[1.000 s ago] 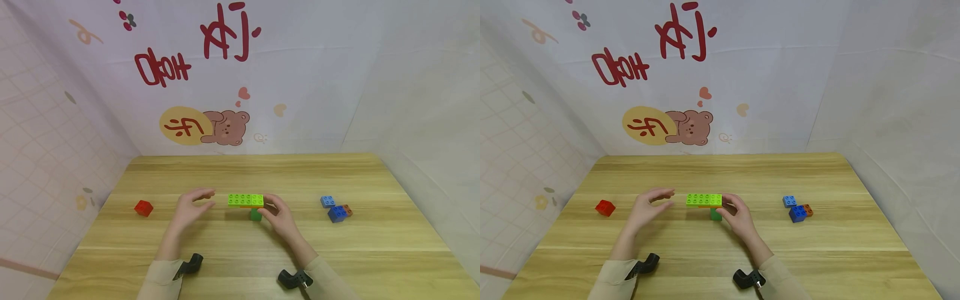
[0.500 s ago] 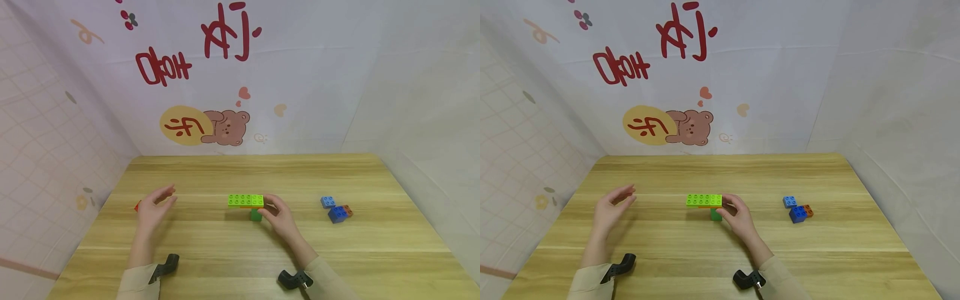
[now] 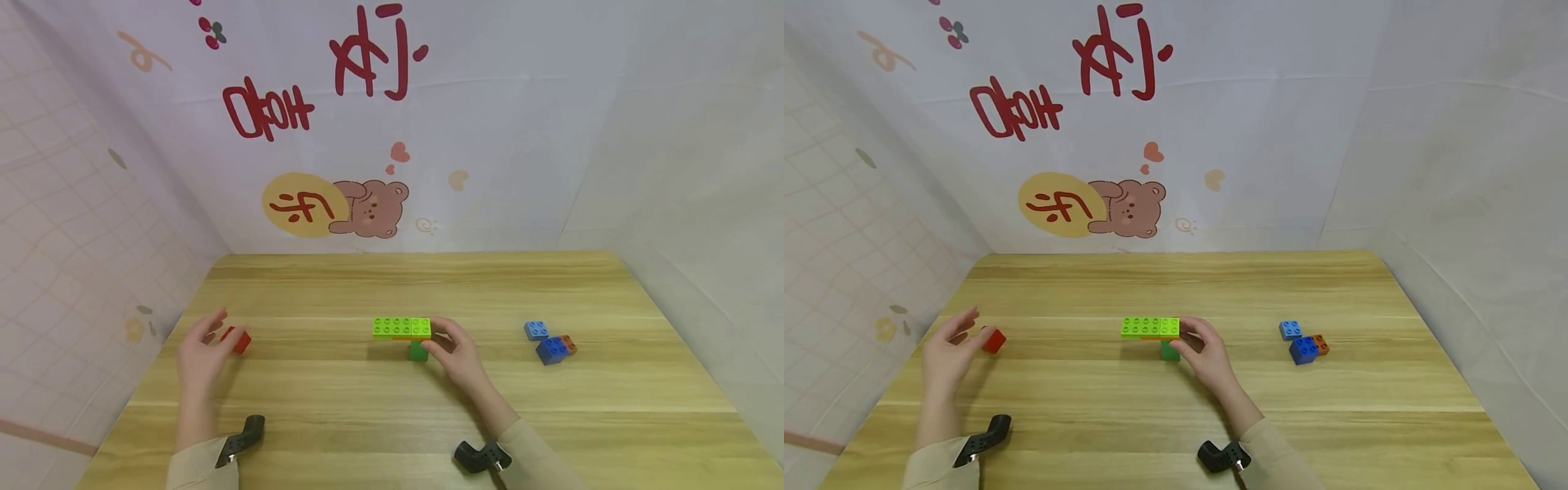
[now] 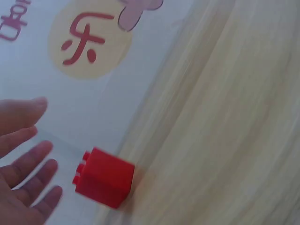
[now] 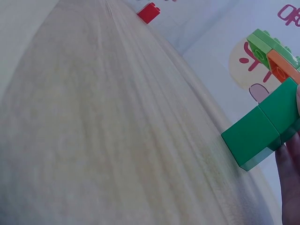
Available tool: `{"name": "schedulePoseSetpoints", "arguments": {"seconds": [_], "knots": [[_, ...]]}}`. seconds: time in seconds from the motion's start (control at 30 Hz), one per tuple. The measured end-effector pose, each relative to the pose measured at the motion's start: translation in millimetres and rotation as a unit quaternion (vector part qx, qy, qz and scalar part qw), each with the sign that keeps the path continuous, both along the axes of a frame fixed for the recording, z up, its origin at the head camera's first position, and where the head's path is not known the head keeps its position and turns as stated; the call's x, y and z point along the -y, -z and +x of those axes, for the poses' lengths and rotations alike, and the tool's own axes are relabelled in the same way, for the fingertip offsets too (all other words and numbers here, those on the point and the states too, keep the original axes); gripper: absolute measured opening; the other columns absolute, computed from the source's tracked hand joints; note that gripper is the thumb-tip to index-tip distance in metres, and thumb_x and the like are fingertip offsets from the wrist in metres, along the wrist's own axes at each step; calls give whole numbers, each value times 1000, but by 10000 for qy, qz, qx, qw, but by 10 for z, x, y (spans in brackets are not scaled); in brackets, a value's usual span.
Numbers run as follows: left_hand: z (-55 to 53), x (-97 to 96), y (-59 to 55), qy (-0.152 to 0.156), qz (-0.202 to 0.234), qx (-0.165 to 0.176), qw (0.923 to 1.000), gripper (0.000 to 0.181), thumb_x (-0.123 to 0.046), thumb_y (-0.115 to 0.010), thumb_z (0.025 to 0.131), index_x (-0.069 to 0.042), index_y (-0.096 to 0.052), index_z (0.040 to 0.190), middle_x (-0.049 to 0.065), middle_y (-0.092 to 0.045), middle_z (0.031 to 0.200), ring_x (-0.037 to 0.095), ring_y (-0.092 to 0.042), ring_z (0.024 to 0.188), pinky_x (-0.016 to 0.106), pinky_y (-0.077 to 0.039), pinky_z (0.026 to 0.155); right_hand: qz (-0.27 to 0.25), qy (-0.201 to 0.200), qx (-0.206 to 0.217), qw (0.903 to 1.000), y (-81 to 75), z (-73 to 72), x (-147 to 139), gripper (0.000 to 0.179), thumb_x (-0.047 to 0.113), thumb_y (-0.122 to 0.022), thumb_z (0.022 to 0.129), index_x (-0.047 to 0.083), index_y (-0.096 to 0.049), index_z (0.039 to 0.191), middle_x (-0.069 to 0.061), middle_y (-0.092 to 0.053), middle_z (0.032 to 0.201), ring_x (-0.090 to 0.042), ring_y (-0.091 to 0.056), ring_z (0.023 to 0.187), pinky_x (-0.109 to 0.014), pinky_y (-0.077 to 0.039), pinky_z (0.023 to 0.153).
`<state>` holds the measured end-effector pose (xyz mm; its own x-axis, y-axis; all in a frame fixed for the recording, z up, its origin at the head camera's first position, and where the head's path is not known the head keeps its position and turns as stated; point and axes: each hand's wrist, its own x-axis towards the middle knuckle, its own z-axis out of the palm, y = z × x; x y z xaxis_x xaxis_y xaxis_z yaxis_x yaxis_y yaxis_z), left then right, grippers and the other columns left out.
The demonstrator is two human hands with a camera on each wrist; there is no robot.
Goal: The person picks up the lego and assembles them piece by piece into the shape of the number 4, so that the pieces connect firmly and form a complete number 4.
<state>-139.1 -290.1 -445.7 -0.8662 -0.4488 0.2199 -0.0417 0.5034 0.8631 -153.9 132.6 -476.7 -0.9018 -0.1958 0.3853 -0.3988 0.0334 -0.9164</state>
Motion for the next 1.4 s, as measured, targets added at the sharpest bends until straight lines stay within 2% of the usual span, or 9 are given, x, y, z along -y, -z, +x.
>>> {"name": "schedulePoseSetpoints", "arguments": {"seconds": [0.2,0.3,0.37,0.47,0.7,0.87,0.97,1.1,1.4], "knots": [[25,144,33,321,-175,563,9977,69,-21,-77,88,-7,-46,148,19,-54,138,32,-50,124,39,-44,100,0,-17,-20,10000,-8,-5,4,36,-9,-69,87,-10,-60,122,-25,-60,118,-37,-57,110,-40,-53,95],[35,193,60,495,-96,856,9951,78,-25,-77,88,-7,-37,153,22,-50,142,37,-49,126,30,-44,97,1,-1,-29,10000,-15,-4,10,36,-9,-69,87,-10,-60,122,-25,-61,118,-35,-58,110,-39,-53,94],[40,221,75,574,-31,985,9935,82,-27,-78,88,-7,-33,154,23,-47,144,37,-49,126,19,-43,93,4,16,-24,10000,-20,-3,15,36,-10,-69,87,-10,-60,121,-24,-61,118,-35,-58,110,-38,-53,94],[49,257,104,679,48,1050,9921,84,-26,-78,87,-4,-32,154,25,-46,144,38,-48,127,5,-39,84,-18,15,6,10000,-20,-3,19,36,-10,-69,87,-11,-60,121,-25,-60,118,-36,-58,111,-36,-53,94],[58,294,133,652,3,1177,9909,82,-27,-79,86,-2,-36,151,25,-49,141,38,-50,125,4,-36,79,-75,-28,19,10000,-9,-7,15,36,-10,-69,87,-11,-60,121,-25,-60,118,-37,-57,111,-34,-53,95],[46,312,164,595,45,1272,9901,79,-28,-79,86,-4,-40,150,21,-52,141,31,-54,121,7,-37,80,-55,-29,12,10000,2,-11,9,35,-9,-69,87,-10,-60,122,-23,-61,119,-35,-58,111,-34,-53,95],[43,321,182,611,-22,1286,9898,76,-29,-79,86,-5,-43,149,21,-54,139,9,-60,106,6,-38,78,-20,-1,29,10000,5,-12,7,35,-8,-69,87,-9,-61,122,-22,-61,119,-33,-58,111,-35,-53,95],[36,321,206,585,-104,1153,9916,69,-25,-80,86,-3,-50,144,23,-57,136,-16,-50,86,3,-39,76,-14,20,48,10000,6,-12,6,36,-8,-69,87,-9,-60,122,-23,-61,119,-35,-58,111,-34,-53,95],[28,313,245,387,3,1123,9929,62,-21,-79,86,-3,-55,140,21,-58,134,-20,-49,80,4,-41,75,-71,10,61,10000,6,-9,14,36,-9,-69,87,-11,-60,122,-26,-60,119,-38,-57,111,-32,-52,95]]}}
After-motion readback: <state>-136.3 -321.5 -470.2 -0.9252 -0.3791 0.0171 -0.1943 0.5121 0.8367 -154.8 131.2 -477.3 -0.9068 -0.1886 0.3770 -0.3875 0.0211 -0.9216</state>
